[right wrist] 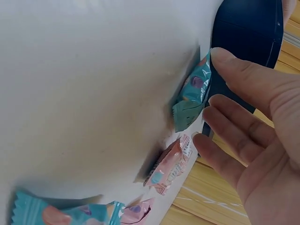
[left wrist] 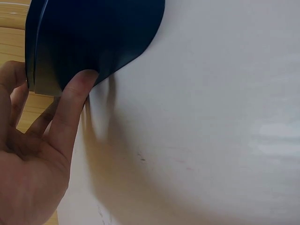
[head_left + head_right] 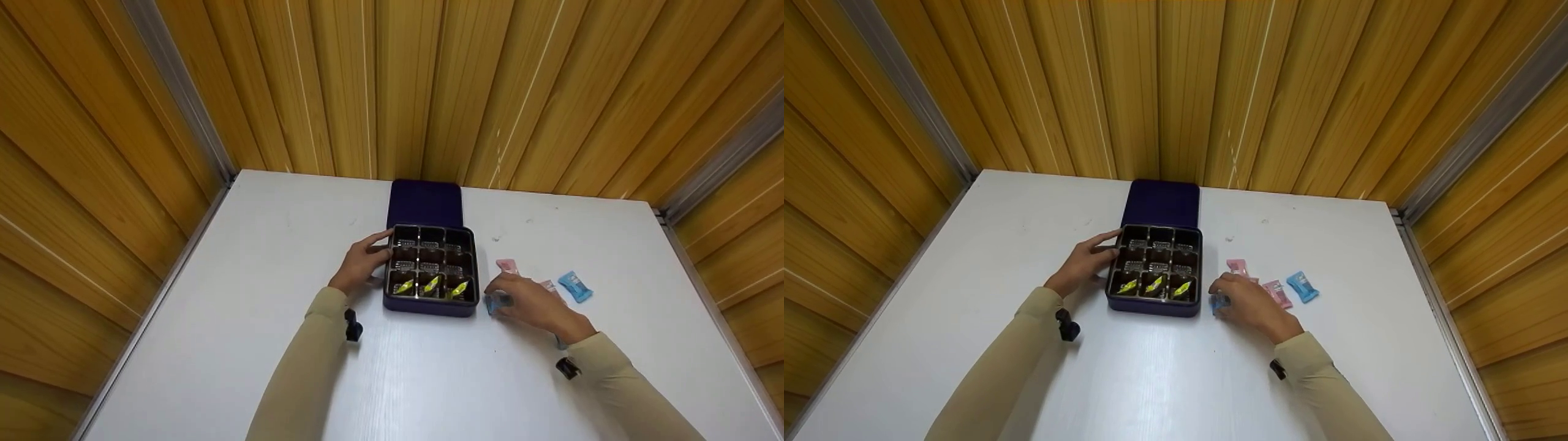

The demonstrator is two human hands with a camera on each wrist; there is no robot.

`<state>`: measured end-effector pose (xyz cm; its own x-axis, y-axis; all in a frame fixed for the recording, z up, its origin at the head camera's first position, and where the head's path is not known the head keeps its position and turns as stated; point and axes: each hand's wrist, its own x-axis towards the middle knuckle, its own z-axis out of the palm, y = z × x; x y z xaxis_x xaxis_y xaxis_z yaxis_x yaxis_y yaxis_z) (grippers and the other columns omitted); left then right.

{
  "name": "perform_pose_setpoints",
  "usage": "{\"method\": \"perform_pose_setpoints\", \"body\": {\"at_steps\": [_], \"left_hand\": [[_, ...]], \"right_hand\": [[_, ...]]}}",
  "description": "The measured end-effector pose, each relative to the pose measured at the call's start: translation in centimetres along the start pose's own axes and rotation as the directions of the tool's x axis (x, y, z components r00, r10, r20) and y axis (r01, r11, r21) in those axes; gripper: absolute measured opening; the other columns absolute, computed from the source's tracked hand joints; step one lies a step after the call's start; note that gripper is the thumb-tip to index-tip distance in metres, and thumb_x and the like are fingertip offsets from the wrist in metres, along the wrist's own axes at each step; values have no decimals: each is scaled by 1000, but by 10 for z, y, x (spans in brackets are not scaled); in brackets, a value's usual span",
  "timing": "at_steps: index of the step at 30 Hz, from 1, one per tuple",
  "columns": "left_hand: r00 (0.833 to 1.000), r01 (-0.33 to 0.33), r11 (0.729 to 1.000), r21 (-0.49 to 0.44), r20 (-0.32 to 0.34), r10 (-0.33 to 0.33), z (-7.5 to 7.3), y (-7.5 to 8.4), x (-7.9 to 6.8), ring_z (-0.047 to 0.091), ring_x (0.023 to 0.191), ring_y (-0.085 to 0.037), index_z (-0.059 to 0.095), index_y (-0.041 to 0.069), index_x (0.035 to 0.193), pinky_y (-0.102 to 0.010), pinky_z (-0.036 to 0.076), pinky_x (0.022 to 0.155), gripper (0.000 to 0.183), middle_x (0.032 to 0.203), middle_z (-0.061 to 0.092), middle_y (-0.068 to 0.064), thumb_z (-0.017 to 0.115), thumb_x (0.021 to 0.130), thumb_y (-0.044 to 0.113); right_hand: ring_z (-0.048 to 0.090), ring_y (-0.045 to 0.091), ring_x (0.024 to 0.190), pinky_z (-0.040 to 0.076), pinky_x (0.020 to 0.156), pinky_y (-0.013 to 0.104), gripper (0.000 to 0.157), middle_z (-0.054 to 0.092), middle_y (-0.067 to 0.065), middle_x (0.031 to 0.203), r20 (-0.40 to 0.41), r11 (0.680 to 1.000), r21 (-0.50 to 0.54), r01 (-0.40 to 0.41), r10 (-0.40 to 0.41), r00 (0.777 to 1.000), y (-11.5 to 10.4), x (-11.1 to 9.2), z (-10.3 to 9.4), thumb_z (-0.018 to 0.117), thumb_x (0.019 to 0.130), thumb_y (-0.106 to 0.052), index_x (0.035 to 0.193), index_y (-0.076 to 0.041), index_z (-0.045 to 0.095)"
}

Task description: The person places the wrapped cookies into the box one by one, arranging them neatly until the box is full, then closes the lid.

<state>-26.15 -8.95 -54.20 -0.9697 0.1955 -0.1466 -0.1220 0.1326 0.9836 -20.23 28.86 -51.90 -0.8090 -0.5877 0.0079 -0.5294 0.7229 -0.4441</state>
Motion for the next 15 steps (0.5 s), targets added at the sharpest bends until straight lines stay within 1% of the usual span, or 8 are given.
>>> {"method": "perform_pose_setpoints", "body": {"at_steps": [3,10,15], "left_hand": [[1000,4,1000,5,-4,-4,0,1,0,64,129,-35,55,28,157,-51,66,70,57,145,63,-19,66,103,15],[1000,-2,1000,6,5,2,0,2,-2,63,130,-35,54,29,158,-53,65,74,56,145,63,-18,66,105,16],[1000,-5,1000,7,17,5,-1,0,-2,62,131,-36,53,29,159,-54,65,72,56,146,62,-19,65,106,17]], "right_hand": [[68,31,113,57,98,53,36,72,7,116,0,1000,-9,11,-11,1000,1,0,1,89,84,-1,117,-6,75],[68,29,110,58,97,51,31,72,5,114,-5,999,-31,17,-18,1000,4,-2,5,87,86,-1,115,-7,77],[69,25,106,59,96,48,28,71,1,111,-11,999,-37,38,-39,999,5,-3,7,86,88,0,113,-8,78]]}}
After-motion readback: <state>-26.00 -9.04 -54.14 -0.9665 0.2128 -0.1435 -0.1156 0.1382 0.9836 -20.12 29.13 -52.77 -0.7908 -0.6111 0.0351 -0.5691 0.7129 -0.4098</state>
